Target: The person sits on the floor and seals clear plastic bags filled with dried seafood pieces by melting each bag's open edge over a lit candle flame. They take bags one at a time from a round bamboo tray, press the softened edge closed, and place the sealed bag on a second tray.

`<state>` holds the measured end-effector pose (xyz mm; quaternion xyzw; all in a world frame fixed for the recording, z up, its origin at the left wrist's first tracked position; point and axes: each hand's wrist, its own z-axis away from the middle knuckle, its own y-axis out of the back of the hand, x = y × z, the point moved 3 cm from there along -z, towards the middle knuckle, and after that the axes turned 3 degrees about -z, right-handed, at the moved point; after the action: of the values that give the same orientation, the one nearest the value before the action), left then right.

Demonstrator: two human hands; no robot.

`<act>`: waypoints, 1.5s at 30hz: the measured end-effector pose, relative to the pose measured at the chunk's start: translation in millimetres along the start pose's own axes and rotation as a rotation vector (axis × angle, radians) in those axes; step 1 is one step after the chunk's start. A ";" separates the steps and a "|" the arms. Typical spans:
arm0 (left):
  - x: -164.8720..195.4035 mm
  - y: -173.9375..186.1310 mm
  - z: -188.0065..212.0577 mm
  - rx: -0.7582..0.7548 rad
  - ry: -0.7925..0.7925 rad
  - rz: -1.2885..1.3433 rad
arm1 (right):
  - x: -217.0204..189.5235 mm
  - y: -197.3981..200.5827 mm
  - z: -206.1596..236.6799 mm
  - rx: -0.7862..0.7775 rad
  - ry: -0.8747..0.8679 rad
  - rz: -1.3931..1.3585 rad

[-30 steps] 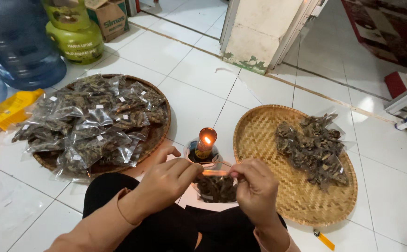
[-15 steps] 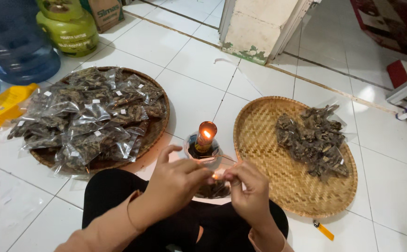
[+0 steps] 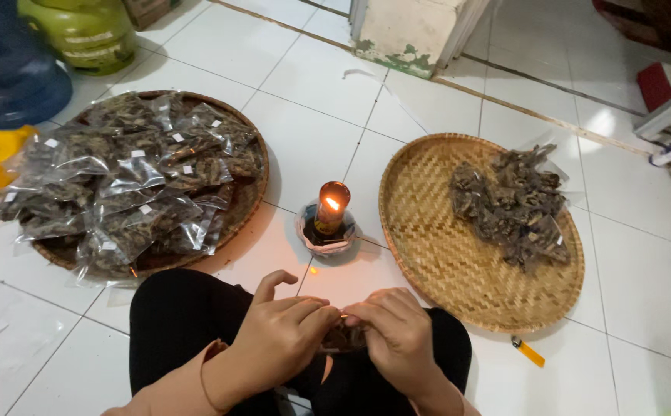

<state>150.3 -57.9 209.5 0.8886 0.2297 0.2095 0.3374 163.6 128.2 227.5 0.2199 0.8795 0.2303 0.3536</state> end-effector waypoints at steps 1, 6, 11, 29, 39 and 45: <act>-0.7 5.1 1.6 0.000 0.001 -0.011 | 0.6 1.3 0.2 0.013 -0.001 0.010; -10.8 21.5 8.0 -0.024 0.066 0.040 | 2.8 6.5 3.3 0.067 -0.048 -0.033; -20.3 27.3 21.4 -0.042 0.149 0.162 | -1.2 3.0 5.1 0.041 -0.073 -0.123; -9.2 16.2 -5.4 -0.229 0.140 0.074 | -1.1 -18.7 -5.7 -0.020 -0.076 -0.217; -64.5 -18.8 -23.3 -0.093 0.307 0.352 | 127.9 -31.6 2.7 0.365 -0.449 -0.708; -105.4 -56.8 -30.2 -0.062 0.361 0.398 | 152.2 -67.8 -21.3 0.158 -0.574 -1.016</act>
<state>34.2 -62.8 167.8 0.8537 0.1005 0.4338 0.2702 33.5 152.5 123.9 -0.1500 0.7583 -0.1031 0.6259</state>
